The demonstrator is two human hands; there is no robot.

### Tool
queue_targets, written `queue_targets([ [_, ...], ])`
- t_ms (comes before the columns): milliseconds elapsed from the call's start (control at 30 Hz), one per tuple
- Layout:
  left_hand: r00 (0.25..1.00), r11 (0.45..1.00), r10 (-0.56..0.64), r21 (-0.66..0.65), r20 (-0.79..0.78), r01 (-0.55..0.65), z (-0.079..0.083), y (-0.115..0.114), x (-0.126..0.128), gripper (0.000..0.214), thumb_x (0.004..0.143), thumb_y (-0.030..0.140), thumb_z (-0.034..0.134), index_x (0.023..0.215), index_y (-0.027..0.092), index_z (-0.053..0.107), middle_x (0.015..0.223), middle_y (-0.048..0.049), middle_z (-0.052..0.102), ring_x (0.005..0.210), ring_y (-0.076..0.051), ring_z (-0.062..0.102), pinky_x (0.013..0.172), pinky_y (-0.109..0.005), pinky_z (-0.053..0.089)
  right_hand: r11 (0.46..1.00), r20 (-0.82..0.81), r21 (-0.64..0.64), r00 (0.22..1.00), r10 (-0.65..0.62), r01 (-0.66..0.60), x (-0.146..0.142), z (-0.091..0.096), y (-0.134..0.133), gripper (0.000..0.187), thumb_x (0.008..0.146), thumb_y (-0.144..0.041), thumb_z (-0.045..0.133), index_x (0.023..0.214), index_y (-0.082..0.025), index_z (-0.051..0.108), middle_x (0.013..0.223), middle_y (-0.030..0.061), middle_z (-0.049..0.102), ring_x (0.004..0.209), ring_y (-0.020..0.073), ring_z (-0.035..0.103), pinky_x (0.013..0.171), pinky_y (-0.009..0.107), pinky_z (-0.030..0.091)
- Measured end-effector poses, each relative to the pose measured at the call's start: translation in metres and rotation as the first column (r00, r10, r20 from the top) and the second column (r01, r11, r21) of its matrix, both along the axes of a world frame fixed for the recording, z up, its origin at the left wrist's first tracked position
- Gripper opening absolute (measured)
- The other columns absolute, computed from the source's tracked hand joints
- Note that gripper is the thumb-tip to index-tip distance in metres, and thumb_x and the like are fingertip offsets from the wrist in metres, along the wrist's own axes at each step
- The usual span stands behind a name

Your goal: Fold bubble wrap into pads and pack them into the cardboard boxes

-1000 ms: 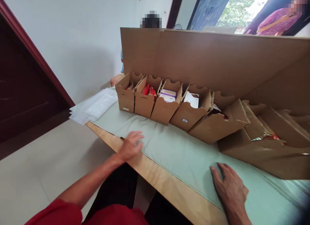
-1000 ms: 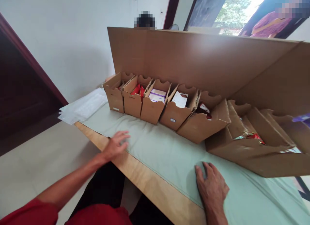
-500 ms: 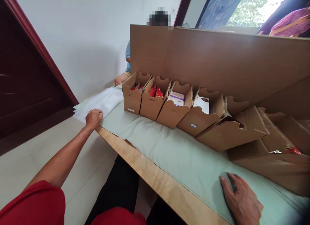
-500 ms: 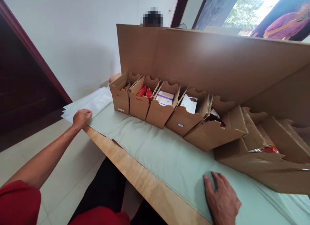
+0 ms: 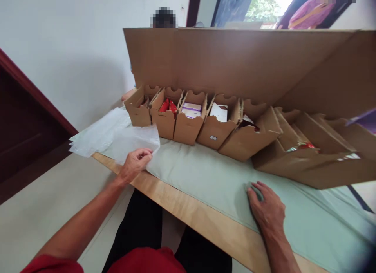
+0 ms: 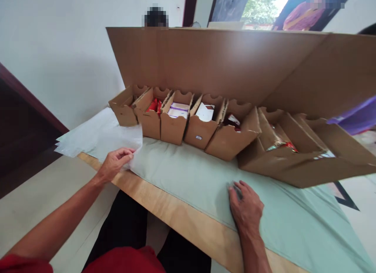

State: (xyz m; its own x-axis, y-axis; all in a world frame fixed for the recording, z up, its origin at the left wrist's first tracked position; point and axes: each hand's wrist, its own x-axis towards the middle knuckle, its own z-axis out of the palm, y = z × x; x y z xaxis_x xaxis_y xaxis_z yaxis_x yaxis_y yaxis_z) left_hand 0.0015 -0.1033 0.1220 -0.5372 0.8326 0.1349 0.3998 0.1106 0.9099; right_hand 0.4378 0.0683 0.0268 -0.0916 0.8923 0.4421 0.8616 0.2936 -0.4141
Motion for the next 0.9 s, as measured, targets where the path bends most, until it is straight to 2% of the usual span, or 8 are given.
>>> queue_targets([
  [100, 0.932, 0.978, -0.187, 0.151, 0.312, 0.145, -0.002, 0.009, 0.06, 0.023, 0.074, 0.039, 0.07, 0.065, 0.018, 0.066, 0.107, -0.0094, 0.073, 0.105, -0.026, 0.064, 0.089, -0.034, 0.048, 0.993, -0.166, 0.036, 0.979, 0.117, -0.112, -0.01, 0.008, -0.014, 0.036, 0.083, -0.046, 0.053, 0.1, -0.02, 0.072, 0.12, 0.0161, 0.074, 0.114, 0.0319, 0.068, 0.104, 0.052, 0.05],
  [233, 0.77, 0.944, -0.33, 0.204, 0.547, 0.26, 0.005, 0.02, 0.122, 0.019, 0.068, 0.036, 0.074, 0.066, 0.019, 0.067, 0.119, -0.009, 0.07, 0.108, -0.027, 0.062, 0.085, -0.034, 0.048, 0.958, -0.394, -0.068, 0.89, 0.23, -0.277, -0.025, 0.019, -0.032, 0.036, 0.083, -0.047, 0.059, 0.102, -0.02, 0.072, 0.123, 0.0157, 0.072, 0.109, 0.0293, 0.069, 0.09, 0.045, 0.057],
  [333, 0.61, 0.899, -0.43, 0.25, 0.666, 0.36, 0.017, 0.028, 0.156, 0.018, 0.062, 0.034, 0.077, 0.064, 0.02, 0.066, 0.122, -0.0063, 0.069, 0.107, -0.028, 0.063, 0.084, -0.036, 0.05, 0.917, -0.501, -0.135, 0.824, 0.263, -0.375, -0.029, 0.025, -0.039, 0.038, 0.082, -0.048, 0.065, 0.108, -0.021, 0.072, 0.124, 0.0134, 0.071, 0.101, 0.027, 0.07, 0.088, 0.043, 0.057],
  [467, 0.443, 0.849, -0.5, 0.32, 0.744, 0.42, 0.036, 0.032, 0.18, 0.014, 0.061, 0.032, 0.074, 0.065, 0.022, 0.064, 0.1, -0.0054, 0.071, 0.112, -0.035, 0.064, 0.089, -0.047, 0.052, 0.88, -0.631, -0.228, 0.752, 0.192, -0.416, -0.025, 0.031, -0.04, 0.049, 0.089, -0.062, 0.056, 0.113, -0.022, 0.069, 0.106, 0.008, 0.074, 0.094, 0.0244, 0.068, 0.088, 0.04, 0.055],
  [600, 0.464, 0.862, -0.477, 0.294, 0.747, 0.414, 0.033, 0.033, 0.179, 0.015, 0.064, 0.036, 0.067, 0.071, 0.023, 0.065, 0.088, -0.007, 0.071, 0.115, -0.038, 0.063, 0.092, -0.054, 0.052, 0.867, -0.82, -0.23, 0.568, 0.072, -0.441, -0.025, 0.031, -0.039, 0.067, 0.09, -0.079, 0.041, 0.109, -0.021, 0.067, 0.094, 0.0071, 0.072, 0.09, 0.025, 0.067, 0.08, 0.039, 0.057],
  [700, 0.53, 0.901, -0.394, 0.202, 0.751, 0.384, 0.009, 0.033, 0.163, 0.016, 0.064, 0.035, 0.07, 0.069, 0.022, 0.063, 0.083, -0.0056, 0.07, 0.101, -0.031, 0.067, 0.086, -0.045, 0.055, 0.821, -0.913, -0.268, 0.405, -0.049, -0.504, -0.025, 0.033, -0.04, 0.07, 0.079, -0.084, 0.054, 0.105, -0.02, 0.068, 0.086, 0.007, 0.072, 0.082, 0.0257, 0.068, 0.07, 0.038, 0.057],
  [800, 0.619, 0.929, -0.272, 0.035, 0.736, 0.367, -0.021, 0.025, 0.141, 0.022, 0.063, 0.033, 0.079, 0.065, 0.019, 0.063, 0.073, -0.0008, 0.063, 0.075, -0.017, 0.063, 0.07, -0.03, 0.054, 0.766, -0.91, -0.334, 0.4, -0.11, -0.55, -0.022, 0.036, -0.041, 0.06, 0.063, -0.069, 0.08, 0.094, -0.018, 0.069, 0.073, 0.0029, 0.069, 0.065, 0.0197, 0.062, 0.06, 0.031, 0.051],
  [900, 0.669, 0.897, -0.222, -0.12, 0.709, 0.425, -0.037, 0.01, 0.12, 0.027, 0.064, 0.037, 0.085, 0.07, 0.017, 0.068, 0.082, -0.0025, 0.068, 0.075, -0.015, 0.064, 0.069, -0.028, 0.055, 0.768, -0.88, -0.358, 0.466, -0.089, -0.53, -0.021, 0.039, -0.042, 0.049, 0.065, -0.055, 0.082, 0.092, -0.018, 0.068, 0.07, -0.0009, 0.066, 0.059, 0.0149, 0.056, 0.056, 0.026, 0.045],
])
